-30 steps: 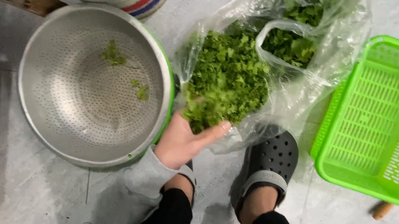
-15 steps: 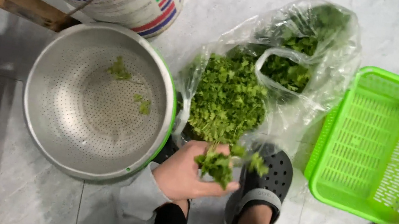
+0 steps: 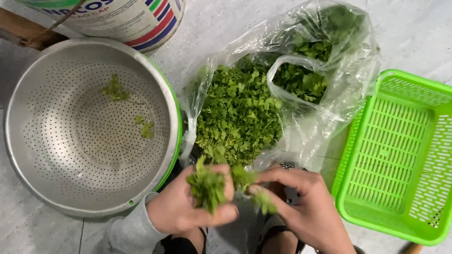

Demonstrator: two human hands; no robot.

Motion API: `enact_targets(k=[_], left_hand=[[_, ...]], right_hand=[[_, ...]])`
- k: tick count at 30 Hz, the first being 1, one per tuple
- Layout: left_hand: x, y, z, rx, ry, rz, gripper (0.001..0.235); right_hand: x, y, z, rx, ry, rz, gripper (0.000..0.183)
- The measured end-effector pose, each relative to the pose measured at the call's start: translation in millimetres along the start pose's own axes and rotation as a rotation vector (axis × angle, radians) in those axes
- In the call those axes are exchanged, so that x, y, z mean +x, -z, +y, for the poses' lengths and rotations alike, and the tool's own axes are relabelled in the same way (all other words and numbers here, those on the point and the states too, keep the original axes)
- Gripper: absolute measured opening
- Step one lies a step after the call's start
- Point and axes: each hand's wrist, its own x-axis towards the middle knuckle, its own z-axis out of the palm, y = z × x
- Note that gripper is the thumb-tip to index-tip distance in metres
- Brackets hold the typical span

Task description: Picking cilantro leaves from a bunch and placing them into a colander for preparation.

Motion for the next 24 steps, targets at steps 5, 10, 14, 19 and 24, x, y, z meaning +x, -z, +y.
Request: enact_targets(k=[5, 10, 14, 19, 24], left_hand=[[8.5, 6.3, -20.3, -0.407, 0.042, 0.069, 0.013], [14.2, 4.2, -22.5, -0.607, 0.260, 0.133, 0.032], [14.1, -3.1, -13.5, -0.612, 0.351, 0.172, 0.035], [18.0, -5.9, -17.5, -0.623, 0.359, 0.231, 0.035], [21.2, -8.6, -19.5, -0.615, 0.305, 0.344, 0.042]], right_hand=[[-0.3, -6.6, 15.8, 0.330, -0.007, -0.024, 0.018], [-0.6, -2.9, 12.7, 0.561, -0.289, 0.065, 0.017], [2.6, -0.9, 7.6, 0.626, -0.315, 0.111, 0.019], [4.8, -1.6, 0.2, 0.684, -0.445, 0.179, 0.025], [5.6, -6.8, -6.7, 0.635, -0.395, 0.303, 0.026]])
